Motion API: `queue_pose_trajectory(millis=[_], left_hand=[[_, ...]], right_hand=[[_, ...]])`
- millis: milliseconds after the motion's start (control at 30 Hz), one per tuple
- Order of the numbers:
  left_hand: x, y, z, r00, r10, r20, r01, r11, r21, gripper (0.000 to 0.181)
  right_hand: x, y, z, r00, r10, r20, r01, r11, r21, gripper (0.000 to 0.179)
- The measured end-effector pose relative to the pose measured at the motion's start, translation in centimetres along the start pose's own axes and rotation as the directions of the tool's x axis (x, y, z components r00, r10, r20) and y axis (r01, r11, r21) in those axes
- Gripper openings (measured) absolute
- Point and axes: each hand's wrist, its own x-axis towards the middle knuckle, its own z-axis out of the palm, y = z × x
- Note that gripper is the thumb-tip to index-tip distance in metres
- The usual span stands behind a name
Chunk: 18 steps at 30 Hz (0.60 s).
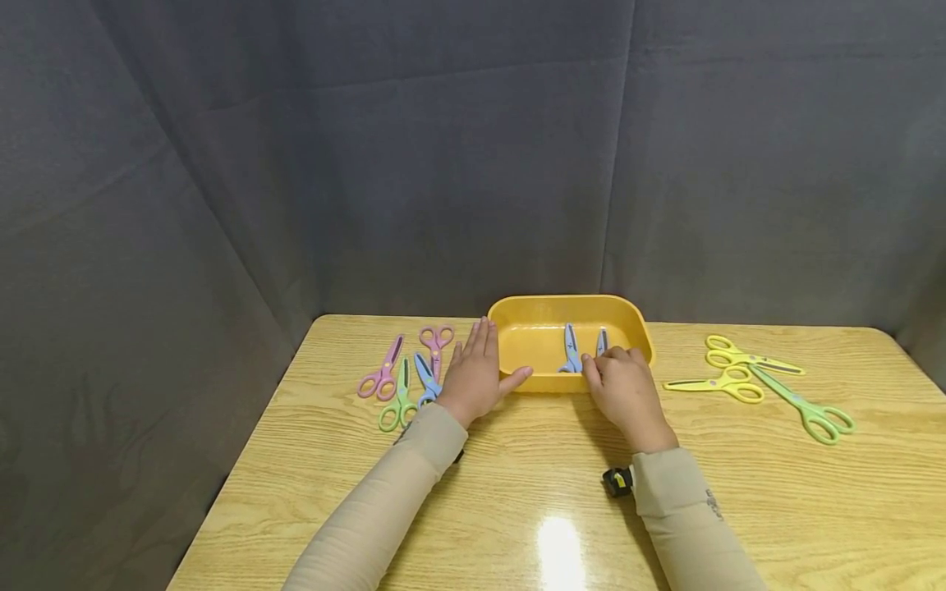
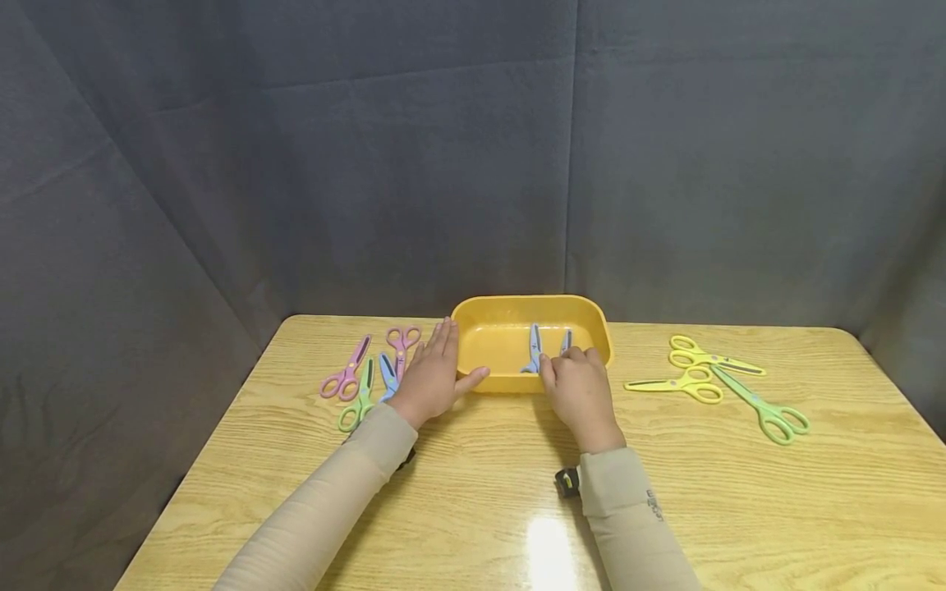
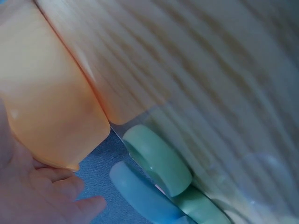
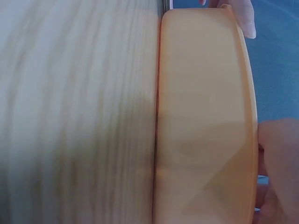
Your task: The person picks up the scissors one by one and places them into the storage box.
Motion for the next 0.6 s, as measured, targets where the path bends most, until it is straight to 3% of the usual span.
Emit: queue_pose_trajectory(millis=[600], left_hand=[[-0.04,0.06,-0.06,1.000,-0.002,-0.008,0.002,1.000,-0.025,0.099]], right_hand=[[0.00,-0.24,-0.04,0.998,0.058,0.034,-0.059,0.998,0.018,0.049]])
